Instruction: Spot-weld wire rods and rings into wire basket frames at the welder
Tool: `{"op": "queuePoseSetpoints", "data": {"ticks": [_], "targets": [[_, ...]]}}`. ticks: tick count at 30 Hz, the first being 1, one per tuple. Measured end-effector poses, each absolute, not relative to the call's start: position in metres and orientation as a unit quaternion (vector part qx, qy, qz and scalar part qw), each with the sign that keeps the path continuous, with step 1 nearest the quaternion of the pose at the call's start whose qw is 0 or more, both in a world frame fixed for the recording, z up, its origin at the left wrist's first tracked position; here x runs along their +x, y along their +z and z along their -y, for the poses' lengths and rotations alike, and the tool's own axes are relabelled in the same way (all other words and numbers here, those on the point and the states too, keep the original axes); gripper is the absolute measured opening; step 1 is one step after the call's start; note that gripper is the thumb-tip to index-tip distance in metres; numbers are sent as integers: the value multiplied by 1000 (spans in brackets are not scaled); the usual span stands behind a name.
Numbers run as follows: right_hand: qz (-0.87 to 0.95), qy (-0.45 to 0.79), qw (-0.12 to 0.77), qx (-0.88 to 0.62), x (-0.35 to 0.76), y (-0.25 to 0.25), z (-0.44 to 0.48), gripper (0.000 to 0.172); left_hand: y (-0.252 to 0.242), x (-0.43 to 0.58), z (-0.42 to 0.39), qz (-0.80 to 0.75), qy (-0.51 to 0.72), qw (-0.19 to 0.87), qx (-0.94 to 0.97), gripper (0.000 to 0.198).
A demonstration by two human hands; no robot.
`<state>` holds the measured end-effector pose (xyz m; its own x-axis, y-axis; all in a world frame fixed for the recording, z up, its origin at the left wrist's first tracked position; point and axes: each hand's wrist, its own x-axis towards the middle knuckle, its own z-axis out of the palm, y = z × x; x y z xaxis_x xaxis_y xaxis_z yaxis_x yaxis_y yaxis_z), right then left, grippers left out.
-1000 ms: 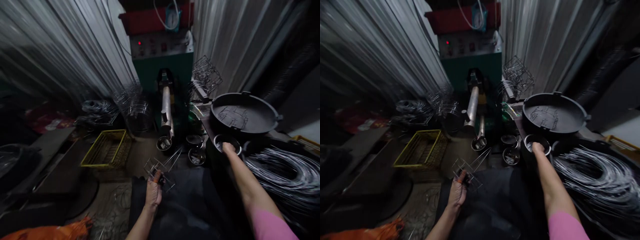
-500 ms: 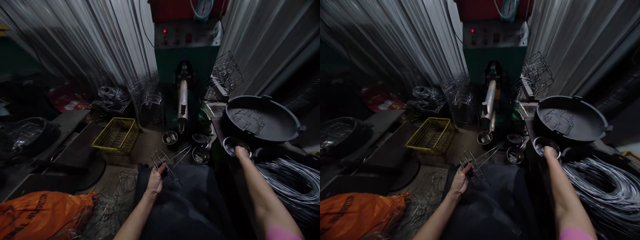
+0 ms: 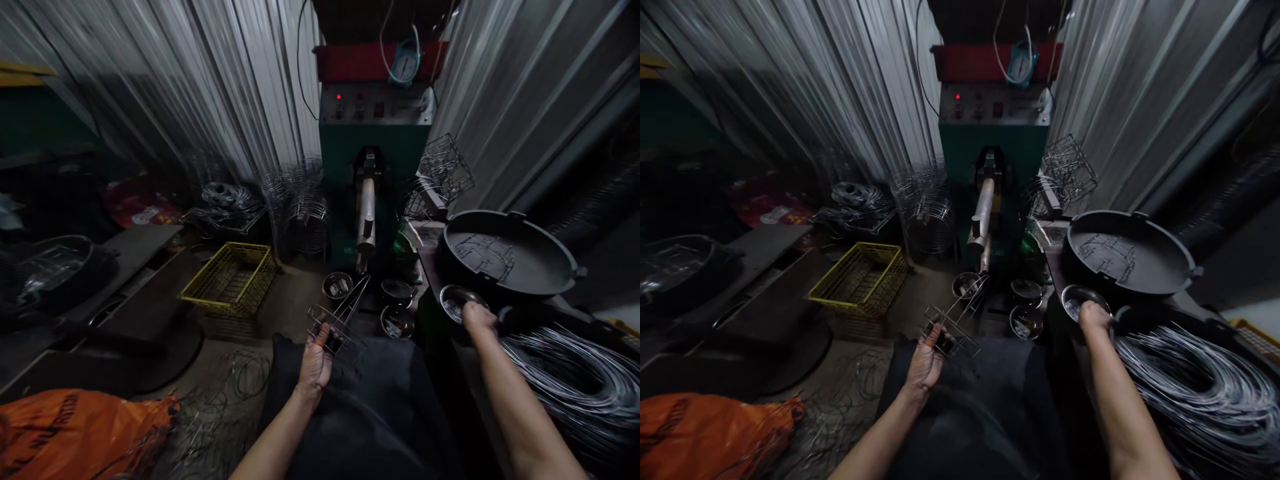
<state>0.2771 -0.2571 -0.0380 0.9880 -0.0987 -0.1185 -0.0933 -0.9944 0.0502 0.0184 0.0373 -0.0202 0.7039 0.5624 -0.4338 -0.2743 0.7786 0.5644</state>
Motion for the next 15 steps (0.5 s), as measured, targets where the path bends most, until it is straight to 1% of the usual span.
{"op": "queuePoseSetpoints", "data": {"ticks": [4,6,9,11,12,14,15], "targets": [[49,-69,-24,996,241,-37,234,26,-24,13,-29,-309,223,893,239,29],[-21,-98,-62,993,214,-46,220,24,-29,9,-26,-309,217,894,242,30],[-171,-166,-120,964,173,-63,204,18,-35,4,-25,-305,219,892,251,34],[-217,-188,-159,945,156,-69,200,14,-37,1,-26,-293,222,893,258,36],[-226,-189,-188,937,152,-67,199,12,-38,-1,-26,-287,222,894,262,36],[-239,-179,-276,914,150,-57,194,8,-39,-2,-27,-275,221,896,271,36],[-242,-166,-333,896,151,-50,188,11,-39,-3,-27,-270,221,896,275,36]]}}
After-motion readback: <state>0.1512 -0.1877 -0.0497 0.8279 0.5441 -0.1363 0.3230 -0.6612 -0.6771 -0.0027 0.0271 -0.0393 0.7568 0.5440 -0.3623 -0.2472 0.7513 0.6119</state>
